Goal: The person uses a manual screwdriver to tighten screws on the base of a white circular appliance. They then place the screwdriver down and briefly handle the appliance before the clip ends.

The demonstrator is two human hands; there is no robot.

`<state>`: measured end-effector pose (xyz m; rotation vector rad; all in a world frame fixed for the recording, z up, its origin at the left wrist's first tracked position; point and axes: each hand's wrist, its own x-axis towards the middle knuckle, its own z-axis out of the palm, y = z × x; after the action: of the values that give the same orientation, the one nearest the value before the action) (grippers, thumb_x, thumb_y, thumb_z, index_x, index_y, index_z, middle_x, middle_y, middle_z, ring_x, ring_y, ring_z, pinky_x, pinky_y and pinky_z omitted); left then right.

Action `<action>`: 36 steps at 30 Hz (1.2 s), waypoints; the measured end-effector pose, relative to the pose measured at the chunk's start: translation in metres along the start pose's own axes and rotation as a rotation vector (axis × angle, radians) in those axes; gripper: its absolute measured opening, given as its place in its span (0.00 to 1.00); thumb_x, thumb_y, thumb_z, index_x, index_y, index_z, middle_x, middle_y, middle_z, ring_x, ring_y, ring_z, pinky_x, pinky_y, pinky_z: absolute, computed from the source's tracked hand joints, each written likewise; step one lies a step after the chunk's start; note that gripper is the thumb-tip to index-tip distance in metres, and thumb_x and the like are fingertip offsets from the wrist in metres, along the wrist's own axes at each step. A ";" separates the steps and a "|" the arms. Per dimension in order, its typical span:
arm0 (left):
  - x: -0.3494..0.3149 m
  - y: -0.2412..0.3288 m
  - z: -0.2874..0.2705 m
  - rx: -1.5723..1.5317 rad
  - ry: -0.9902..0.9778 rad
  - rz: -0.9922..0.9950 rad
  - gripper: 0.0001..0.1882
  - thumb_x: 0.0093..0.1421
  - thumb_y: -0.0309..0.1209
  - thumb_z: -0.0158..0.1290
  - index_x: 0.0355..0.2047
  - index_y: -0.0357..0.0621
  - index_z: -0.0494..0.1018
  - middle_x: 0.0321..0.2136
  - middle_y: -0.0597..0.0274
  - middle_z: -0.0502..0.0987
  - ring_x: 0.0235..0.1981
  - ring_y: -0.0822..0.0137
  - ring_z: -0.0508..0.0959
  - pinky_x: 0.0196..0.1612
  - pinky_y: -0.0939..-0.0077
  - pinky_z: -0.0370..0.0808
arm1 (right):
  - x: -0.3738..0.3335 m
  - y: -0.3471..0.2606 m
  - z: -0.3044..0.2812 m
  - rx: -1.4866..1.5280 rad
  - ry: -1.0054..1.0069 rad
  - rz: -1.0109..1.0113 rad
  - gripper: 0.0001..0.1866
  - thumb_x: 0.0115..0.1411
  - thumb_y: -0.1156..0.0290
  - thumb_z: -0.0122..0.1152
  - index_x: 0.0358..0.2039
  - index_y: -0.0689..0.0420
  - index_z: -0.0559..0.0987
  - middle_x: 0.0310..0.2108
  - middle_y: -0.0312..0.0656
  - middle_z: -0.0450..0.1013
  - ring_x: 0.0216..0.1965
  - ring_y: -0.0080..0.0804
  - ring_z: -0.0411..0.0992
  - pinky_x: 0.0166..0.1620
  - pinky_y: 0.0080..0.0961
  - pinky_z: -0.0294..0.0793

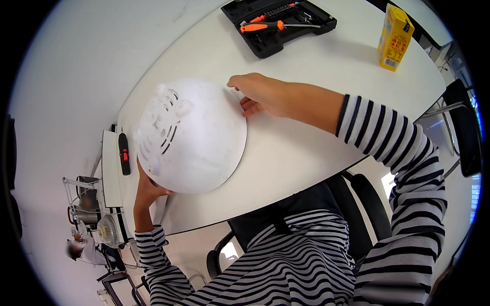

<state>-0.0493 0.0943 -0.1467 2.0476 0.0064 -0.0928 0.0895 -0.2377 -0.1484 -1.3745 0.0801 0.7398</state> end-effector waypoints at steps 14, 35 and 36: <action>0.006 0.013 0.015 -0.059 0.026 0.093 0.74 0.23 0.29 0.71 0.65 0.49 0.30 0.61 0.57 0.52 0.60 0.59 0.59 0.62 0.62 0.59 | -0.008 -0.029 0.002 -0.008 0.032 -0.064 0.24 0.55 0.61 0.53 0.47 0.63 0.64 0.37 0.50 0.66 0.38 0.37 0.68 0.45 0.31 0.73; -0.044 0.001 0.031 0.435 0.308 0.207 0.57 0.45 0.53 0.61 0.64 0.39 0.40 0.63 0.47 0.49 0.63 0.49 0.51 0.61 0.50 0.48 | 0.056 -0.011 -0.015 -0.350 -0.038 -0.084 0.23 0.59 0.48 0.45 0.46 0.53 0.71 0.25 0.37 0.71 0.23 0.23 0.66 0.26 0.20 0.63; -0.040 0.003 0.033 0.456 0.281 0.152 0.60 0.43 0.55 0.62 0.64 0.38 0.40 0.62 0.43 0.50 0.63 0.47 0.52 0.61 0.50 0.49 | 0.061 -0.011 -0.019 -0.372 -0.052 -0.086 0.24 0.59 0.48 0.44 0.46 0.53 0.71 0.24 0.36 0.70 0.22 0.22 0.65 0.26 0.19 0.63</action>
<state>-0.0914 0.0649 -0.1567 2.4925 0.0048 0.3166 0.1495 -0.2292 -0.1718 -1.6992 -0.1654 0.7418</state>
